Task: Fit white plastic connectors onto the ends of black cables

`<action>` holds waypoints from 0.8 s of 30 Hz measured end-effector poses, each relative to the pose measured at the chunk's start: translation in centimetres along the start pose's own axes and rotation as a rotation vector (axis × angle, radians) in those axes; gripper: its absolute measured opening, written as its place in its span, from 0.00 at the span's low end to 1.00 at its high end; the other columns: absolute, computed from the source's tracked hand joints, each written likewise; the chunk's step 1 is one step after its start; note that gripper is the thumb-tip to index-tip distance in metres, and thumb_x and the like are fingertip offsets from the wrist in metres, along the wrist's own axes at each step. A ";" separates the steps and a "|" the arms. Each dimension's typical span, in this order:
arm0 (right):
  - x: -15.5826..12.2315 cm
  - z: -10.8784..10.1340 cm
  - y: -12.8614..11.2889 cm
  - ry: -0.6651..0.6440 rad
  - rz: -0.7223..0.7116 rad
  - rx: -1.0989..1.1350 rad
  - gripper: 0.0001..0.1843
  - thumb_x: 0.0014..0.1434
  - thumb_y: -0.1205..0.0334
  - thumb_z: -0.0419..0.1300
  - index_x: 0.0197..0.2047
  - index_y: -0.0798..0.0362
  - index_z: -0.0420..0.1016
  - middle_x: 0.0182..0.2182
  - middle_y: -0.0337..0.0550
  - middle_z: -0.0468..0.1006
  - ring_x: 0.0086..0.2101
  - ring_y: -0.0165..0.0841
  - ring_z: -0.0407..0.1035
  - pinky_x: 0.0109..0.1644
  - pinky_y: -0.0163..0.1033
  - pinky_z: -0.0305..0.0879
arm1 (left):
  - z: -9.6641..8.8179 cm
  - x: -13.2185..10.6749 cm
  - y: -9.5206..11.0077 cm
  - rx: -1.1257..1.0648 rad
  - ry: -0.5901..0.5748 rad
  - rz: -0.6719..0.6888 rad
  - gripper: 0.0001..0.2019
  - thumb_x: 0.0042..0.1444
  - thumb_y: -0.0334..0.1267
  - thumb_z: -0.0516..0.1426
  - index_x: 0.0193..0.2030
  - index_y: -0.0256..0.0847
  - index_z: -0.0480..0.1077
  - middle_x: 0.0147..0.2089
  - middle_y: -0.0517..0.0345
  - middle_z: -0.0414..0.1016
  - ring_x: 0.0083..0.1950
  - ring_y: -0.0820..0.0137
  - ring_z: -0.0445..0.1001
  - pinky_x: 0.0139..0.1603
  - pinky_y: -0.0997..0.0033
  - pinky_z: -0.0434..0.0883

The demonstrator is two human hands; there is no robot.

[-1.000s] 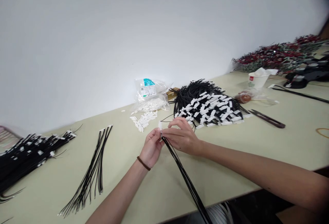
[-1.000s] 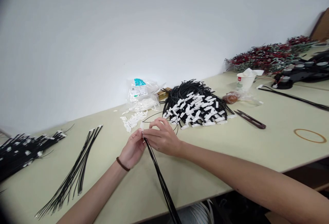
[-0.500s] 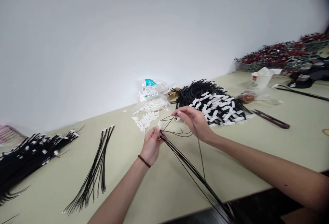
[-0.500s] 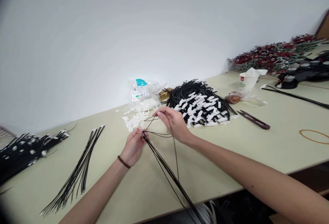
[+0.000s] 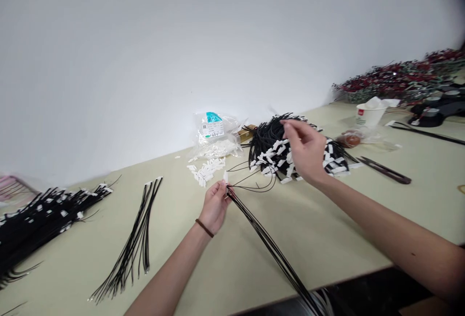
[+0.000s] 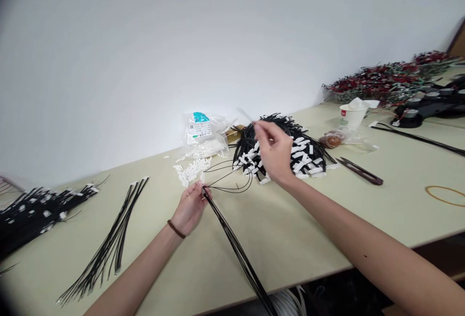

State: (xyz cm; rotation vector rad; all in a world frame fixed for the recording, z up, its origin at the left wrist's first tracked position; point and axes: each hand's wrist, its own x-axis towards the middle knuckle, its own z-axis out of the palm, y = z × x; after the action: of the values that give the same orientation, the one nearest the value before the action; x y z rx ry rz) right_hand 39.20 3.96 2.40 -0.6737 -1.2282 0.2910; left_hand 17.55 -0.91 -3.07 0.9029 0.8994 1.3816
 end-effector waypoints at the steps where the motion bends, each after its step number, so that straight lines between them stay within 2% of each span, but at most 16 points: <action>1: -0.5 0.2 -0.2 -0.066 -0.148 -0.107 0.07 0.58 0.58 0.56 0.35 0.50 0.73 0.25 0.39 0.69 0.23 0.28 0.59 0.24 0.34 0.55 | 0.0 0.0 0.0 -0.006 -0.003 -0.005 0.13 0.42 0.44 0.64 0.26 0.35 0.69 0.25 0.61 0.66 0.28 0.77 0.64 0.31 0.75 0.64; 4: -2.4 1.0 -0.6 -0.315 -0.559 -0.324 0.06 0.58 0.64 0.56 0.31 0.51 0.74 0.21 0.39 0.70 0.24 0.29 0.60 0.27 0.35 0.55 | 0.0 0.1 0.0 -0.035 -0.006 -0.015 0.13 0.41 0.43 0.64 0.27 0.35 0.69 0.26 0.61 0.67 0.28 0.77 0.65 0.31 0.76 0.64; 7: -4.0 1.6 -0.4 -0.471 -0.740 -0.466 0.07 0.58 0.66 0.56 0.29 0.52 0.73 0.19 0.37 0.67 0.24 0.28 0.56 0.27 0.35 0.52 | 0.0 0.1 0.0 -0.054 -0.011 -0.011 0.13 0.40 0.42 0.65 0.27 0.35 0.69 0.26 0.61 0.67 0.28 0.77 0.65 0.32 0.76 0.64; 24: -4.6 2.0 -0.4 -0.490 -0.797 -0.587 0.12 0.59 0.67 0.53 0.24 0.54 0.69 0.18 0.37 0.63 0.24 0.28 0.50 0.28 0.34 0.46 | 0.0 0.0 -0.1 -0.026 -0.062 -0.007 0.12 0.45 0.42 0.63 0.26 0.35 0.67 0.27 0.61 0.66 0.29 0.78 0.64 0.32 0.76 0.64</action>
State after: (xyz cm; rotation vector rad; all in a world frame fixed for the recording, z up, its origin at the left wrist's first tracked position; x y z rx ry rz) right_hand 35.77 1.72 -0.56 -0.5605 -1.9773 -0.6287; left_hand 17.58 -0.89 -3.13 0.9170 0.8352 1.3499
